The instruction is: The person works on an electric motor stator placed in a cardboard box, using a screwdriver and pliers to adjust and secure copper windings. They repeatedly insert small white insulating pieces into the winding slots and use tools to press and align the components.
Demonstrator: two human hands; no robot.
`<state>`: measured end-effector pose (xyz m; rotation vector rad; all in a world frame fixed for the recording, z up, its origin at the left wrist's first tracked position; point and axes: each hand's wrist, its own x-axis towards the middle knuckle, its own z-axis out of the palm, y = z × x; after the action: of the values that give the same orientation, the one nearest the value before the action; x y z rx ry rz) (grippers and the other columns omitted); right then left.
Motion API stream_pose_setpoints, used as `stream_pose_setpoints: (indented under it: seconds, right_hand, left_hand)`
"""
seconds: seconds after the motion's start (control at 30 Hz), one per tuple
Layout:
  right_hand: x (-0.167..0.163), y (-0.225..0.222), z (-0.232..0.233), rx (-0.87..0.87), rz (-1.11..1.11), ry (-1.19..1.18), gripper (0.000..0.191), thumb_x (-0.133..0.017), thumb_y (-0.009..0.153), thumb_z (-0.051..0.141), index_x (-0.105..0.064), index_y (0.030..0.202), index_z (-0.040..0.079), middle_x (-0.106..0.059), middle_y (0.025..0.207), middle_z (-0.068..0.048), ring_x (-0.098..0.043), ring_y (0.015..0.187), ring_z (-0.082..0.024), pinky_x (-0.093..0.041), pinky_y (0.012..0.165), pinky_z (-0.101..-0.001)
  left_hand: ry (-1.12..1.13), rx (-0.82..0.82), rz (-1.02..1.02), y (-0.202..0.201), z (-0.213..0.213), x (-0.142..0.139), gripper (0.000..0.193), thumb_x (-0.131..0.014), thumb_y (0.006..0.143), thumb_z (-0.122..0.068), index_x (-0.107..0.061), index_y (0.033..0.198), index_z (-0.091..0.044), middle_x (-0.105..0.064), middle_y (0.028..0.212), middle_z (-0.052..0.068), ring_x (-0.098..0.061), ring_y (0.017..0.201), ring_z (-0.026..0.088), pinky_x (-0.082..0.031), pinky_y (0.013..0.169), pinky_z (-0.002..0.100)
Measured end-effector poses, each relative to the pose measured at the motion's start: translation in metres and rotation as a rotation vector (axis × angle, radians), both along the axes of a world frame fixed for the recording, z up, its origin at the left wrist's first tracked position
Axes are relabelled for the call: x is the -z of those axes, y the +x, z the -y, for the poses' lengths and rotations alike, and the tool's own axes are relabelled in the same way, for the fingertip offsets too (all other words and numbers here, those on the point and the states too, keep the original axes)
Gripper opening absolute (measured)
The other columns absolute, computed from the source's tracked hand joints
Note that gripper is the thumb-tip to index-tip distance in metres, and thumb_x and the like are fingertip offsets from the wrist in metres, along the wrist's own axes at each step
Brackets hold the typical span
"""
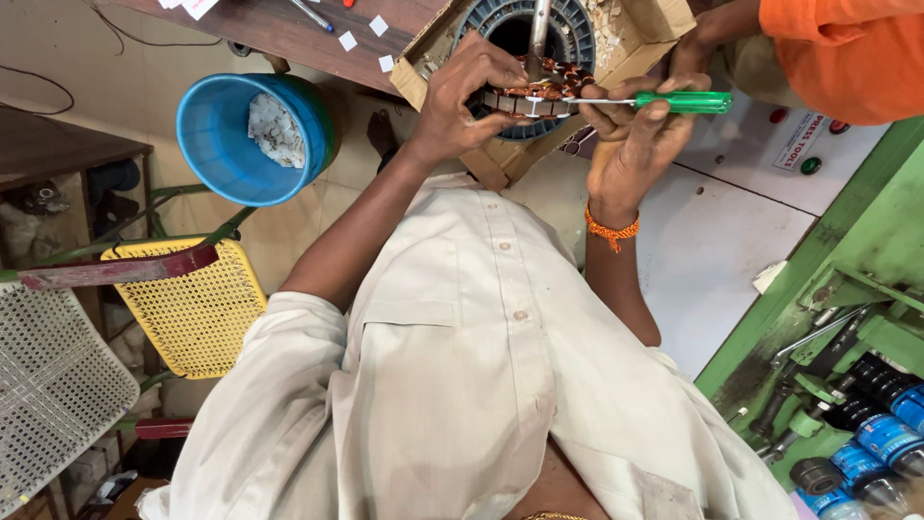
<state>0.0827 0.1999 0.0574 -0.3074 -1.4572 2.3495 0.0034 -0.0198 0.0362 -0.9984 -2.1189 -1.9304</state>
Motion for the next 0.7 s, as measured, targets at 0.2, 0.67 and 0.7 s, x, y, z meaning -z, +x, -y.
stream_pose_setpoints:
  seconds: [0.2, 0.67, 0.7]
  right_hand:
    - [-0.004, 0.000, 0.005, 0.020, -0.003, 0.070, 0.049, -0.066, 0.106, 0.041, -0.035, 0.130, 0.011, -0.067, 0.102, -0.014, -0.078, 0.094, -0.035, -0.068, 0.074, -0.0435]
    - [-0.028, -0.005, 0.003, -0.120, -0.017, 0.326, 0.041, -0.072, 0.108, 0.033, -0.042, 0.120, 0.007, -0.073, 0.106, -0.019, -0.079, 0.100, -0.030, -0.069, 0.084, -0.0397]
    - [-0.033, -0.005, 0.002, -0.142, -0.006, 0.341, 0.040, -0.072, 0.108, 0.031, -0.044, 0.121, 0.006, -0.073, 0.108, -0.018, -0.078, 0.102, -0.028, -0.069, 0.087, -0.0383]
  left_hand:
    - [0.009, 0.005, 0.025, 0.000, 0.000, 0.004, 0.041, -0.096, 0.079, -0.016, -0.068, 0.106, -0.002, -0.070, 0.111, 0.010, -0.065, 0.107, 0.026, -0.054, 0.093, 0.039]
    - [-0.047, 0.000, 0.028, -0.001, -0.001, -0.007, 0.043, -0.094, 0.081, -0.018, -0.067, 0.113, -0.005, -0.070, 0.113, 0.007, -0.065, 0.111, 0.025, -0.051, 0.097, 0.041]
    - [-0.073, -0.004, 0.010, 0.000, -0.002, -0.011, 0.046, -0.090, 0.085, -0.016, -0.066, 0.122, -0.006, -0.068, 0.119, 0.008, -0.063, 0.115, 0.026, -0.051, 0.100, 0.041]
